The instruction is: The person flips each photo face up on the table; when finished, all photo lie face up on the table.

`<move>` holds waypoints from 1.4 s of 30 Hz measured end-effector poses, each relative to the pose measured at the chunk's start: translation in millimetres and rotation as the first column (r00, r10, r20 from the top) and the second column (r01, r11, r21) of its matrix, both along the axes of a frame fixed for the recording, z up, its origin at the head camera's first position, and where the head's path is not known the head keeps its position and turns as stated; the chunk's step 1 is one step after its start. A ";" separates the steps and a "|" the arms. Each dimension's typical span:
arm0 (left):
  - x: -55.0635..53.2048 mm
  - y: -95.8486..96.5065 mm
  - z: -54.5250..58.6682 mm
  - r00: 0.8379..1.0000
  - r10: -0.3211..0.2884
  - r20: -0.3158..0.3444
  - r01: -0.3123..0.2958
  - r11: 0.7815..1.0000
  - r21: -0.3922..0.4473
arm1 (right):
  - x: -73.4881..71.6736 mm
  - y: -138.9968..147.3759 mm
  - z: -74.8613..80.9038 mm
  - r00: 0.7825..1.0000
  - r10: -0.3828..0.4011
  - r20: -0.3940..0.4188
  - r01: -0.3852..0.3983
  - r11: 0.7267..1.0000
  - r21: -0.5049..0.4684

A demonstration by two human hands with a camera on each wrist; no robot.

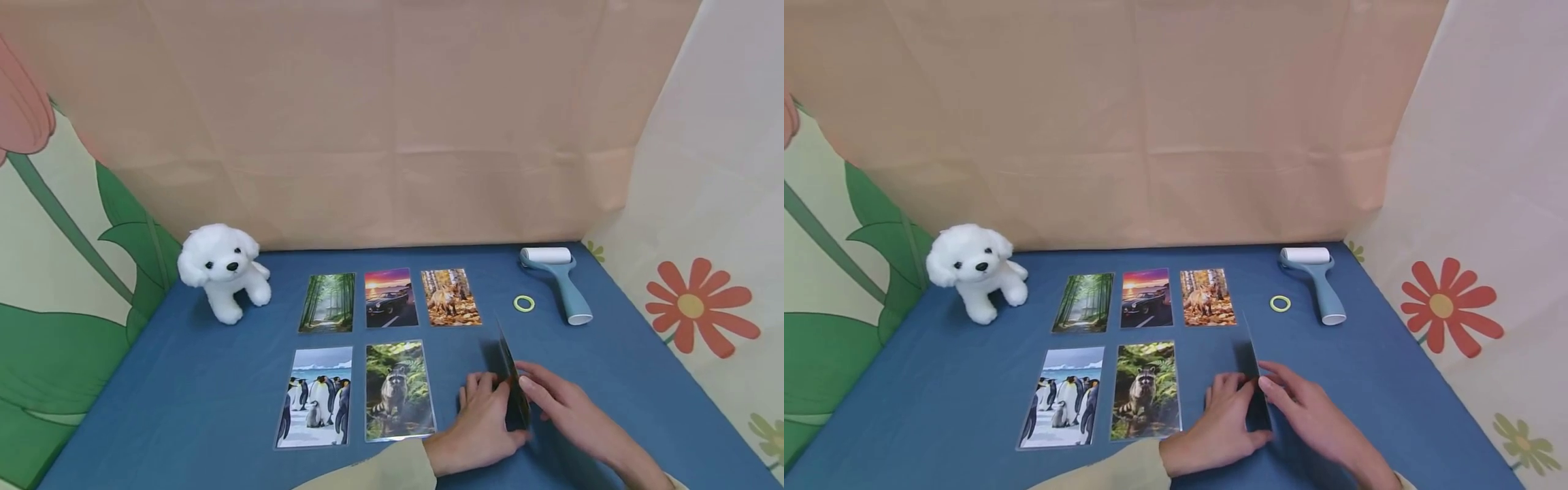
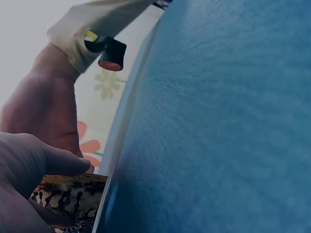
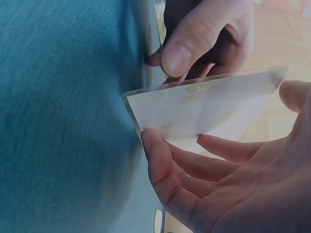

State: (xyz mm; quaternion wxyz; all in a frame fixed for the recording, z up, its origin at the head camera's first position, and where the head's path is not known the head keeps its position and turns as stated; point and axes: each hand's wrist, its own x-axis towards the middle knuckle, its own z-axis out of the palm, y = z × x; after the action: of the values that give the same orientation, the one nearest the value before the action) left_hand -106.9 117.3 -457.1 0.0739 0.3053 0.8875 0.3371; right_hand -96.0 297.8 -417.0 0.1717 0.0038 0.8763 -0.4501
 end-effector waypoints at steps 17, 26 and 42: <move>-2.1 -12.5 5.6 0.998 0.064 0.023 -0.064 0.998 -0.005 | 7.2 -3.1 9.4 0.997 -0.006 -0.073 0.001 0.998 -0.066; -3.2 -23.7 5.2 0.998 0.049 0.049 -0.050 0.998 0.023 | 12.1 -4.5 13.7 0.996 -0.007 -0.085 -0.007 0.987 -0.160; -2.0 -43.8 6.3 0.990 0.106 0.093 -0.115 0.988 0.102 | 18.1 -11.8 10.3 0.965 -0.080 -0.251 0.008 0.961 -0.278</move>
State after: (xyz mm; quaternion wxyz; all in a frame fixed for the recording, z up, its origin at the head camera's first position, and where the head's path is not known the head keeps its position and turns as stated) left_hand -108.9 73.4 -450.8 0.0772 0.2441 0.8797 0.4008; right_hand -77.9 286.1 -406.7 0.0441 -0.0592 0.8201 -0.5675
